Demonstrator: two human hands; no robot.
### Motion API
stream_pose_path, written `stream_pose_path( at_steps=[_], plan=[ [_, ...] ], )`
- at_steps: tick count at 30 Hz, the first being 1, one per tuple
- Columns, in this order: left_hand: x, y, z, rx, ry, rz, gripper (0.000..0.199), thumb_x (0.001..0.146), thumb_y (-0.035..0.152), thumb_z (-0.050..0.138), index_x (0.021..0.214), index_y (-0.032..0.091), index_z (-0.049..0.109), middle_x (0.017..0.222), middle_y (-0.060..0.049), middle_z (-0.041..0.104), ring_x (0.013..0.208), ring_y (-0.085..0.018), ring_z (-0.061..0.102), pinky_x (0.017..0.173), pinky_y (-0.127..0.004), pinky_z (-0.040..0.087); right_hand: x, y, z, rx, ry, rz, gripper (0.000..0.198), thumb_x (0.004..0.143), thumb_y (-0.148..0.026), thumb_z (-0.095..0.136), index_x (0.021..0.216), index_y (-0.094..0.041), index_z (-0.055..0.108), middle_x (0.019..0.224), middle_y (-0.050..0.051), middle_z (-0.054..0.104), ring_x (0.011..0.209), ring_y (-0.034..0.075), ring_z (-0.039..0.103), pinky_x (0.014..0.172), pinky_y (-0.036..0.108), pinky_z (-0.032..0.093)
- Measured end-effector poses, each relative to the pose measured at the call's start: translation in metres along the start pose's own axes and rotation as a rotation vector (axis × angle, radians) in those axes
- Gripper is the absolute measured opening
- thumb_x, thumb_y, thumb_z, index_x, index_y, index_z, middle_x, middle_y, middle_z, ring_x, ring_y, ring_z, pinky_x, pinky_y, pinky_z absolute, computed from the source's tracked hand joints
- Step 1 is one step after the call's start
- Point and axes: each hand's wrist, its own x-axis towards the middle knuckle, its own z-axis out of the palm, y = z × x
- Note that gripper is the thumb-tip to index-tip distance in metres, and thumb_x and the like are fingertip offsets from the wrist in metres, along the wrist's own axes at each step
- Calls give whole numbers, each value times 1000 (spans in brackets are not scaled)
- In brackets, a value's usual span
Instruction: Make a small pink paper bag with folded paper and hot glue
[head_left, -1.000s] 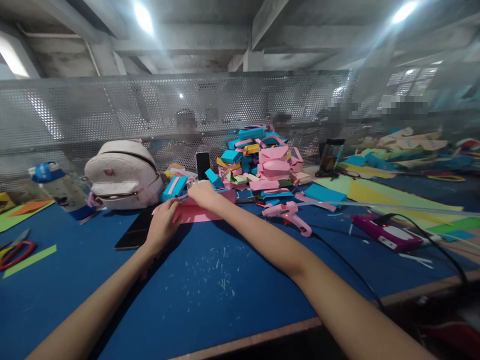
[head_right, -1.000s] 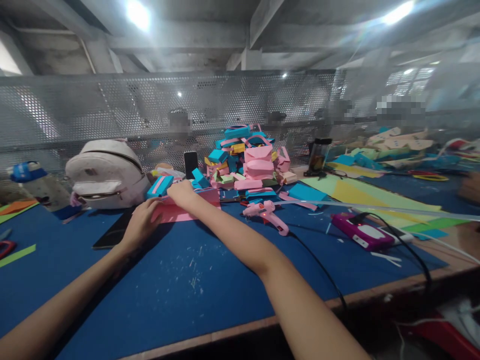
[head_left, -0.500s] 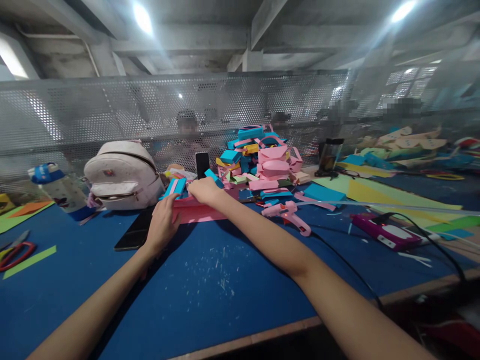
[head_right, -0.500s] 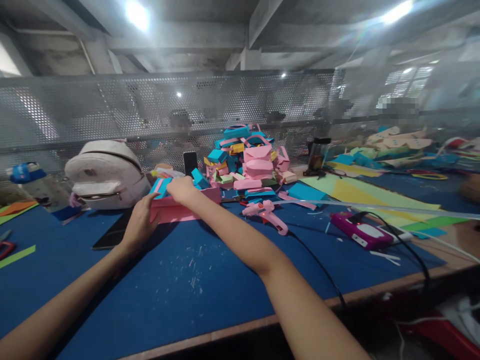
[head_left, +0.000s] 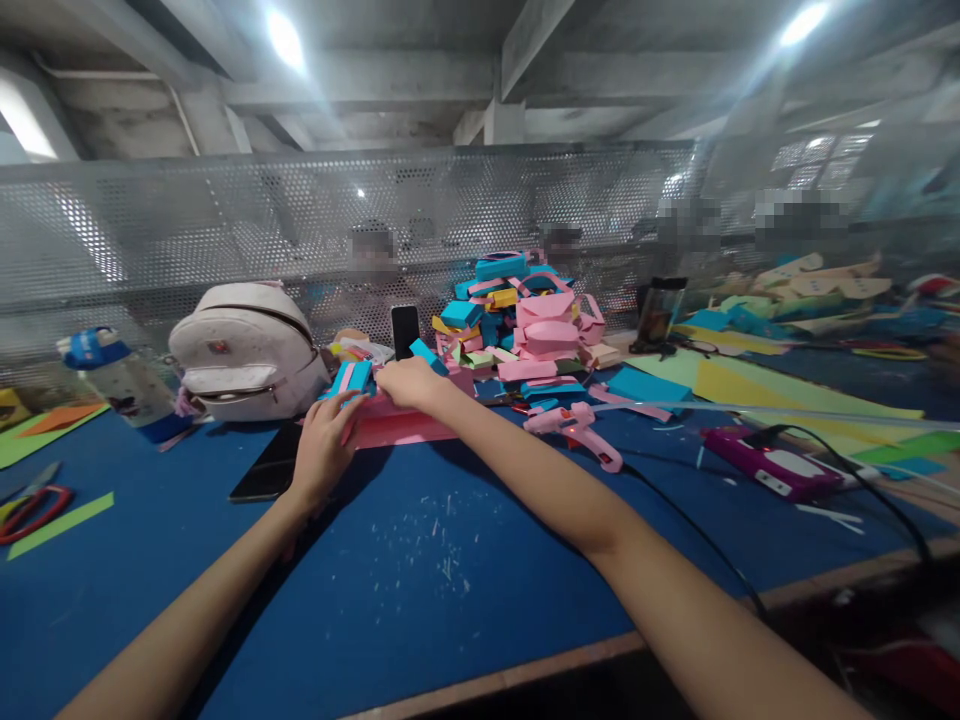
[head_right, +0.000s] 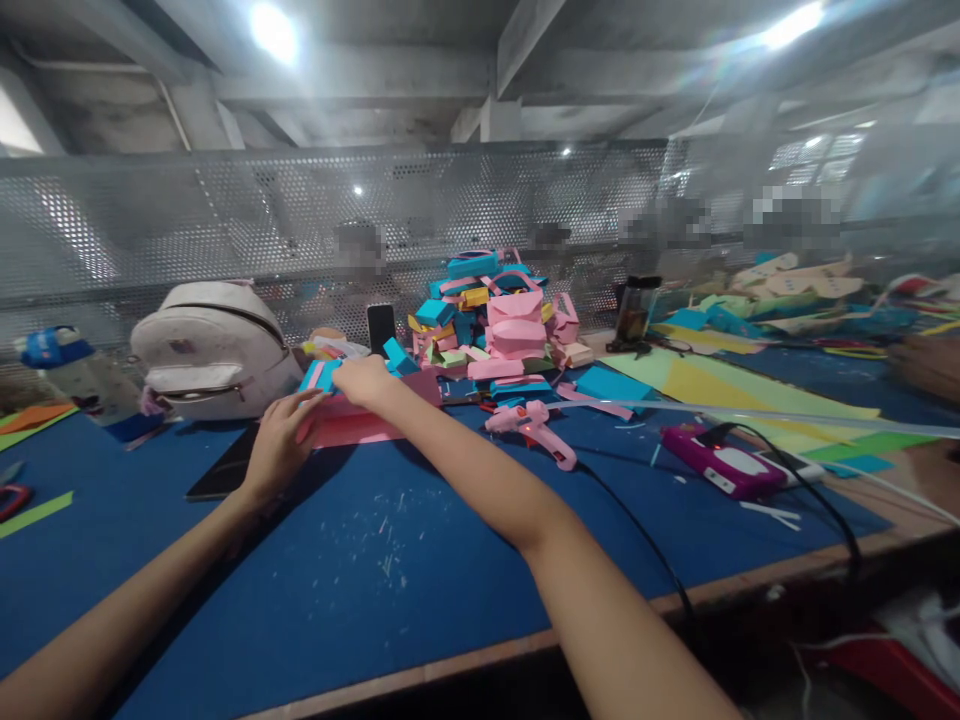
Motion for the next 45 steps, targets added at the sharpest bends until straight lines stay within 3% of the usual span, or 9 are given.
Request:
stream_pose_path(
  at_steps=[12, 23, 35, 45],
  plan=[
    [-3, -1, 3, 86, -94, 50, 23, 94, 32, 57, 111, 18, 61, 117, -7, 61, 103, -20, 61, 90, -43, 51, 9, 3, -2, 47, -252, -92, 31, 95, -36, 57, 117, -15, 59, 113, 8, 62, 95, 20, 63, 81, 40, 54],
    [-5, 0, 2, 90, -163, 145, 23, 94, 33, 56, 111, 19, 61, 118, -7, 61, 102, -20, 61, 89, -42, 52, 13, -19, 32, -43, -314, -59, 34, 94, -34, 59, 122, -16, 56, 122, 9, 58, 103, 23, 61, 86, 43, 53],
    [5, 5, -11, 58, 20, 204, 18, 94, 29, 57, 106, 17, 63, 111, -6, 64, 98, -19, 62, 87, -41, 52, 22, -9, 53, 43, -293, 32, 33, 94, -33, 59, 123, -16, 56, 122, 10, 58, 103, 23, 61, 86, 43, 53],
    [9, 8, -23, -51, 257, 208, 14, 95, 26, 54, 95, 15, 63, 98, -3, 68, 92, -17, 64, 92, -42, 47, -15, -11, 40, 154, -144, 123, 29, 99, -29, 51, 121, -13, 57, 123, 8, 57, 104, 22, 60, 89, 42, 50]
  ],
)
